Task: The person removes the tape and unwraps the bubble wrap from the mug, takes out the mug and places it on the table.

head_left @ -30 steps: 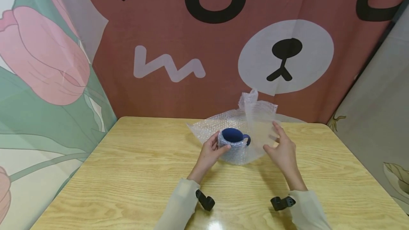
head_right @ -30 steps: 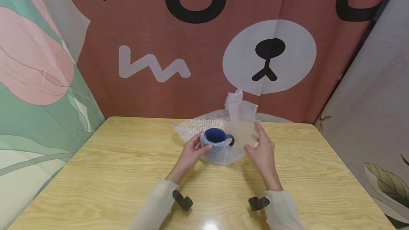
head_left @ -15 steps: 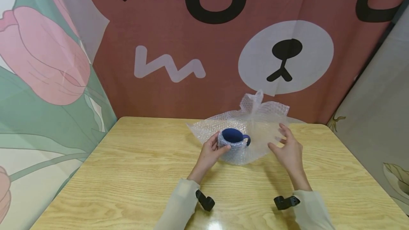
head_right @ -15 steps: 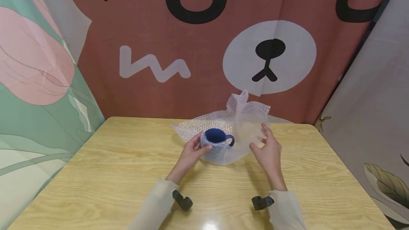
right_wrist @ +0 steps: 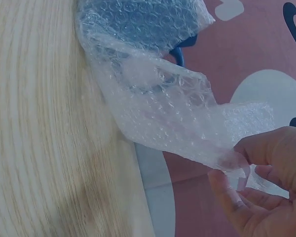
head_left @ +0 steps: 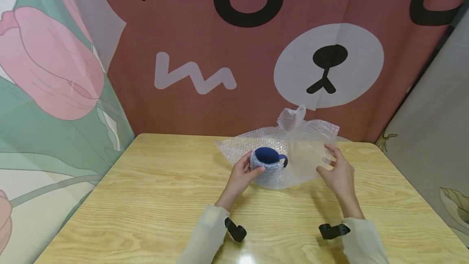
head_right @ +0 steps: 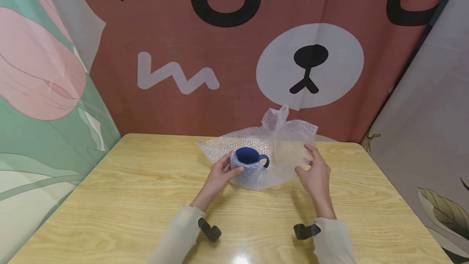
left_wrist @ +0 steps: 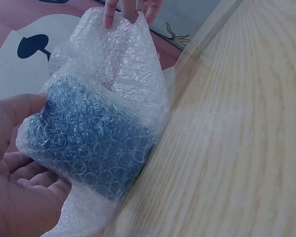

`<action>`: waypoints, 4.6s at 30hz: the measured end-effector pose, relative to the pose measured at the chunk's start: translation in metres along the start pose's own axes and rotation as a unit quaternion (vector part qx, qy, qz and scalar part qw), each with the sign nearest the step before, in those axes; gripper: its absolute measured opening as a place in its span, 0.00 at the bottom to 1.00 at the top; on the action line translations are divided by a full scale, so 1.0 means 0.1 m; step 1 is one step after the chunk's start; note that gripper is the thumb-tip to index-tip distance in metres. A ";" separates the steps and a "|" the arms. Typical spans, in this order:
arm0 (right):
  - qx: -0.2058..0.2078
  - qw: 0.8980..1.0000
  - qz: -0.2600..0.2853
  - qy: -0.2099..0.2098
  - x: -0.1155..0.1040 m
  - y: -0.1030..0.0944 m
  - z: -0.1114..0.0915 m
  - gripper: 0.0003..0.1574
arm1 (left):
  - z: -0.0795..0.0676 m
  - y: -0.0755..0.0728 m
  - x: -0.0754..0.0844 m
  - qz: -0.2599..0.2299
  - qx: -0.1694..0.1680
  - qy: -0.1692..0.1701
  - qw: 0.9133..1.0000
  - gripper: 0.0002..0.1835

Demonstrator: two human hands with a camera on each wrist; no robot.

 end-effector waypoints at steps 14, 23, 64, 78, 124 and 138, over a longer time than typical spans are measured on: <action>0.000 0.998 0.021 0.060 0.24 -0.08 0.01 0.47 | 0.14 -0.08 -0.32 0.005 0.014 -0.004 1.000 0.39; -0.011 0.991 0.065 0.116 0.42 -0.08 -0.02 0.48 | 0.00 -0.01 -0.01 0.011 0.006 -0.010 1.000 0.38; -0.032 0.928 0.263 0.262 1.10 0.09 -0.16 0.54 | 0.00 -0.02 -0.01 -0.013 0.010 0.000 1.000 0.37; -0.044 0.935 0.224 0.270 1.16 0.12 -0.19 0.51 | -0.01 -0.02 -0.01 -0.015 0.010 -0.002 1.000 0.37; -0.061 0.930 0.206 0.297 1.22 0.11 -0.18 0.58 | 0.13 -0.16 -0.23 0.011 0.034 0.009 0.999 0.42; -0.053 0.938 0.206 0.275 1.16 -0.05 -0.19 0.55 | 0.02 -0.21 -0.09 0.036 0.025 0.001 0.999 0.36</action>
Point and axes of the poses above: each hand's wrist, its own z-axis towards the middle knuckle, its own y-axis out of the palm, x = y × z, the point moved 9 cm from there along z, towards the middle knuckle, and after that the axes turned 9 degrees about -x, right-handed, at the moved point
